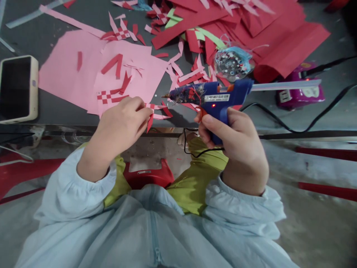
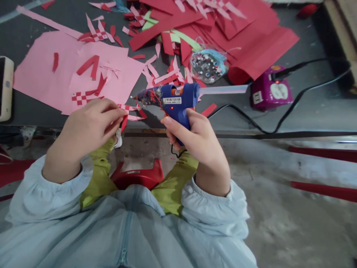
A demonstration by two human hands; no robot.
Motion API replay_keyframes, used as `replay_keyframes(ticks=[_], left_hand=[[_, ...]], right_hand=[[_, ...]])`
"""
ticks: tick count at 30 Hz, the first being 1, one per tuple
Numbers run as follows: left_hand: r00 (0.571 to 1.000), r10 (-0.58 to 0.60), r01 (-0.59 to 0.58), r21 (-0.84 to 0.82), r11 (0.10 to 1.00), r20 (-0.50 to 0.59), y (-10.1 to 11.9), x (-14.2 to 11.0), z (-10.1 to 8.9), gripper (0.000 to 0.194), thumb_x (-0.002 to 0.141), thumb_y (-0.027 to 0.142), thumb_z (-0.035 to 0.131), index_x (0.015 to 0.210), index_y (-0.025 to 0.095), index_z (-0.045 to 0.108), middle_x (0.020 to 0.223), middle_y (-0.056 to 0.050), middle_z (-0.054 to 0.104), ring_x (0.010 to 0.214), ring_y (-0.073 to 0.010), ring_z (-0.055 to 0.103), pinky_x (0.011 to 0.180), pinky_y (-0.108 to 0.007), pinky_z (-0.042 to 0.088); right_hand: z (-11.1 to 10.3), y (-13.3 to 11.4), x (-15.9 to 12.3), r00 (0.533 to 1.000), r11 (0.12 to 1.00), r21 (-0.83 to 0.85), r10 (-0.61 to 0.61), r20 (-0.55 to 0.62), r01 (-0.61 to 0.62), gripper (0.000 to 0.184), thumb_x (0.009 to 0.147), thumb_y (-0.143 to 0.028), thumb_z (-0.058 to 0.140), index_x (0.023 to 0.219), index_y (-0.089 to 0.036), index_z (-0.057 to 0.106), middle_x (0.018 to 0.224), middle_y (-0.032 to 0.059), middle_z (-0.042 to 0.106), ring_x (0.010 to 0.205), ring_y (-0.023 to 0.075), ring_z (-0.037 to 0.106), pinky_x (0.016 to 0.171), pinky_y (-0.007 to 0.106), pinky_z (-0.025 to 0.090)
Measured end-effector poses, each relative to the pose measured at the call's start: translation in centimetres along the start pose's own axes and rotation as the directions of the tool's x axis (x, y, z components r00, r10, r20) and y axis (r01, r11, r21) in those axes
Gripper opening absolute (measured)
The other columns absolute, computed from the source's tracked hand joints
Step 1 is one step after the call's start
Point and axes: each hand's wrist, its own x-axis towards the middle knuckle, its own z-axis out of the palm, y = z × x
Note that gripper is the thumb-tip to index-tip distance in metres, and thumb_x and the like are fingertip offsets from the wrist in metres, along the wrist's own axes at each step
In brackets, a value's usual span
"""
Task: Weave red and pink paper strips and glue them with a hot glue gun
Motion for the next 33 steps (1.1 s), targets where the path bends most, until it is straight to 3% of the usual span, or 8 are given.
replay_keyframes(ticks=[14, 24, 33], left_hand=[[1.0, 0.006, -0.006, 0.016, 1.0, -0.004, -0.02, 0.14, 0.26, 0.028, 0.1, 0.023, 0.046, 0.114, 0.019, 0.07, 0.108, -0.011, 0.067, 0.101, -0.0267, 0.064, 0.073, -0.035, 0.052], [1.0, -0.012, 0.012, -0.016, 1.0, -0.003, 0.38, 0.19, 0.01, 0.03, 0.1, 0.021, 0.043, 0.112, 0.018, 0.07, 0.109, -0.012, 0.067, 0.102, -0.0278, 0.064, 0.07, -0.036, 0.051], [0.998, -0.031, 0.03, 0.018, 0.999, 0.059, 0.55, 0.13, -0.27, 0.032, 0.101, 0.021, 0.041, 0.116, 0.02, 0.069, 0.113, -0.011, 0.068, 0.107, -0.0271, 0.064, 0.07, -0.035, 0.052]], right_hand=[[0.01, -0.07, -0.14, 1.0, 1.0, -0.001, -0.001, 0.004, 0.001, 0.024, 0.089, -0.04, 0.068, 0.088, -0.017, 0.06, 0.052, -0.0059, 0.054, 0.041, 0.0062, 0.047, 0.04, 0.02, 0.035], [-0.09, 0.34, -0.12, 1.0, 1.0, 0.003, -0.01, -0.008, 0.01, 0.028, 0.088, -0.045, 0.07, 0.088, -0.018, 0.061, 0.052, -0.007, 0.053, 0.041, 0.0063, 0.046, 0.041, 0.02, 0.035], [0.0, 0.02, 0.07, 1.0, 1.0, -0.02, -0.006, 0.002, 0.006, 0.027, 0.087, -0.044, 0.068, 0.085, -0.019, 0.06, 0.05, -0.0071, 0.053, 0.04, 0.0064, 0.046, 0.04, 0.02, 0.035]])
